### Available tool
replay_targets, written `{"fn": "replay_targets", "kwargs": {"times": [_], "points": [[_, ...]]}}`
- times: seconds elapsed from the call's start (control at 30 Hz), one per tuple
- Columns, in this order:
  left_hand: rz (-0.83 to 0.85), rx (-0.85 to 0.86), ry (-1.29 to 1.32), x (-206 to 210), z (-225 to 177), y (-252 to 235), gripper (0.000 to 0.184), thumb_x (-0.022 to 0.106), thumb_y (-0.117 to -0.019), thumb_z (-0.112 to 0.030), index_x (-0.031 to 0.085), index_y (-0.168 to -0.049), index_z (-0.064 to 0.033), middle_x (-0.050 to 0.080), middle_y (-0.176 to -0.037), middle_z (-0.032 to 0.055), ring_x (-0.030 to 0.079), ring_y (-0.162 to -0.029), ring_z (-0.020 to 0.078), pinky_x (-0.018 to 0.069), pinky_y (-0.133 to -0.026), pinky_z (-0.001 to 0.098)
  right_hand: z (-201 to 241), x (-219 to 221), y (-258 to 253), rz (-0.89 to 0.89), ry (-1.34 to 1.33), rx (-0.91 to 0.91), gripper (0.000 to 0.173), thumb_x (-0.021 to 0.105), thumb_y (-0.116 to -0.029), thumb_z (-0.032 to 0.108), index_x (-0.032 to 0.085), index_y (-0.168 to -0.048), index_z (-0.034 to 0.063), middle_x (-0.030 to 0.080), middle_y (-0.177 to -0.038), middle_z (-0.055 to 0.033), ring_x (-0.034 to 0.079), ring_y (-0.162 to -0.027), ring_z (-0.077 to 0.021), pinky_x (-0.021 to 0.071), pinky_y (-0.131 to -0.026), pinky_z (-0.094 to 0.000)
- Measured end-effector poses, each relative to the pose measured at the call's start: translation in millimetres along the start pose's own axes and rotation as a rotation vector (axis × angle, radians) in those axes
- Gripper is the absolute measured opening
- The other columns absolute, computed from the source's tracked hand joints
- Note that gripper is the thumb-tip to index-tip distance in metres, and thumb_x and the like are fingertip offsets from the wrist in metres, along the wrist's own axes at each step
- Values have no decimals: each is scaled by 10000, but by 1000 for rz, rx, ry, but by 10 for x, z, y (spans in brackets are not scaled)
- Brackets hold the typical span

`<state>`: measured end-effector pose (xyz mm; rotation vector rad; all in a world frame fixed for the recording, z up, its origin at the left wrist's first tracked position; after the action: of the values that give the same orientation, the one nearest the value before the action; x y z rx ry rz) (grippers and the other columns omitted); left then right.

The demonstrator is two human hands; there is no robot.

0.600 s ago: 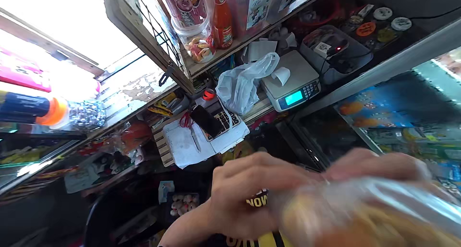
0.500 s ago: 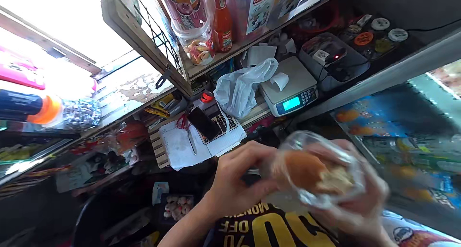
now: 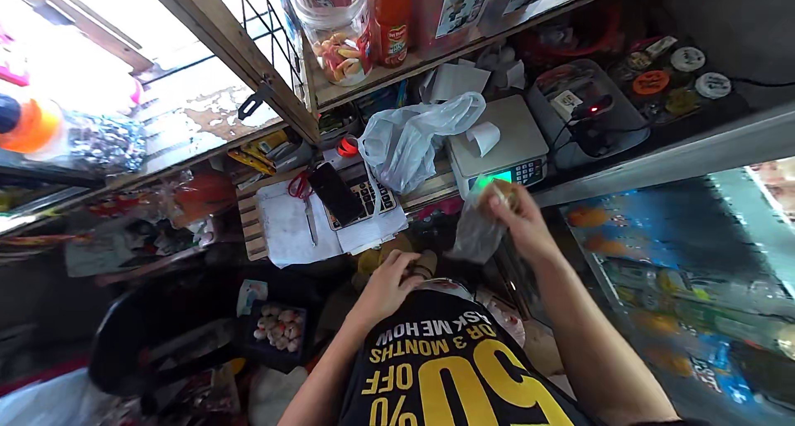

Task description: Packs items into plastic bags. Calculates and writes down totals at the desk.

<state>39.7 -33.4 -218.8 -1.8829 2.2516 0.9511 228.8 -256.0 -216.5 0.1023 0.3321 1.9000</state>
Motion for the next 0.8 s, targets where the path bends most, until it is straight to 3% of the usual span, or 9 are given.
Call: {"fn": "replay_targets", "kwargs": {"times": [0.07,0.23,0.33,0.43,0.5,0.57,0.67,0.73,0.8], "points": [[15,-146,-72,58,407,86,424,619,-1025,-265,594,-1402,-71,586,-1389,207,679,-1110,302,549,-997,480,82,-289,-481,-40,145,-42,629,633,-992,225,365,-1545,91,596,-1323,-194,638,-1129,-256,546,-963,-457],[18,-655,-134,425,1675,850,417,572,-1052,-271,600,-1379,-15,563,-1412,271,573,-1295,417,443,-1108,577,-31,-686,-1508,1,487,21,621,636,-1021,321,378,-1542,100,543,-1419,-271,567,-1263,-432,450,-1042,-620],[226,-891,-60,850,1992,1437,446,553,-1061,-257,563,-1406,26,561,-1401,317,540,-1321,471,407,-1112,626,-33,-726,-1751,-34,764,-38,647,622,-1028,329,376,-1551,38,510,-1426,-341,478,-1320,-545,355,-1076,-711],[464,-845,62,1101,1845,1602,426,583,-1041,-177,555,-1412,29,602,-1352,288,578,-1274,428,427,-1085,595,33,-674,-1729,-102,858,-157,664,639,-1005,278,371,-1537,-14,441,-1469,-357,426,-1364,-536,347,-1114,-672],[435,-827,-39,832,1616,1455,399,569,-1046,-168,575,-1388,39,609,-1337,302,576,-1274,452,423,-1083,615,187,-594,-1597,-184,864,-263,690,679,-952,226,384,-1525,-20,369,-1509,-363,385,-1390,-534,347,-1132,-645],[177,-712,-155,299,1261,1150,376,526,-1070,-202,604,-1357,29,631,-1317,284,593,-1267,441,435,-1091,614,438,-412,-1420,-252,809,-407,658,705,-923,212,448,-1481,-22,366,-1511,-350,396,-1389,-506,385,-1128,-585],[-322,-323,-112,-536,343,447,359,489,-1076,-161,596,-1367,21,640,-1318,226,625,-1236,333,474,-1090,502,758,-28,-1174,-204,567,-551,585,716,-919,233,511,-1387,-53,394,-1479,-342,398,-1381,-463,407,-1112,-535],[-477,-96,-121,-837,-188,-72,329,538,-1055,-137,624,-1347,-14,632,-1290,203,638,-1184,318,519,-1035,492,848,291,-1096,-76,298,-468,617,727,-908,253,500,-1406,-33,418,-1481,-293,414,-1375,-375,437,-1074,-489],[-484,52,-171,-984,-563,-669,356,592,-1022,-123,619,-1360,-10,609,-1312,231,605,-1218,362,504,-1039,516,855,612,-1104,69,82,-268,666,688,-938,290,416,-1505,70,413,-1528,-191,423,-1401,-271,420,-1116,-474]]}}
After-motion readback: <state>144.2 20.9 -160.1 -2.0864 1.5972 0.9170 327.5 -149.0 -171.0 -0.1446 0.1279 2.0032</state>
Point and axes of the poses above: each hand's wrist, its own y-axis away from the middle knuckle, its own x-axis out of the palm, z = x × y, the point moved 5 cm from there along -y, towards the middle knuckle
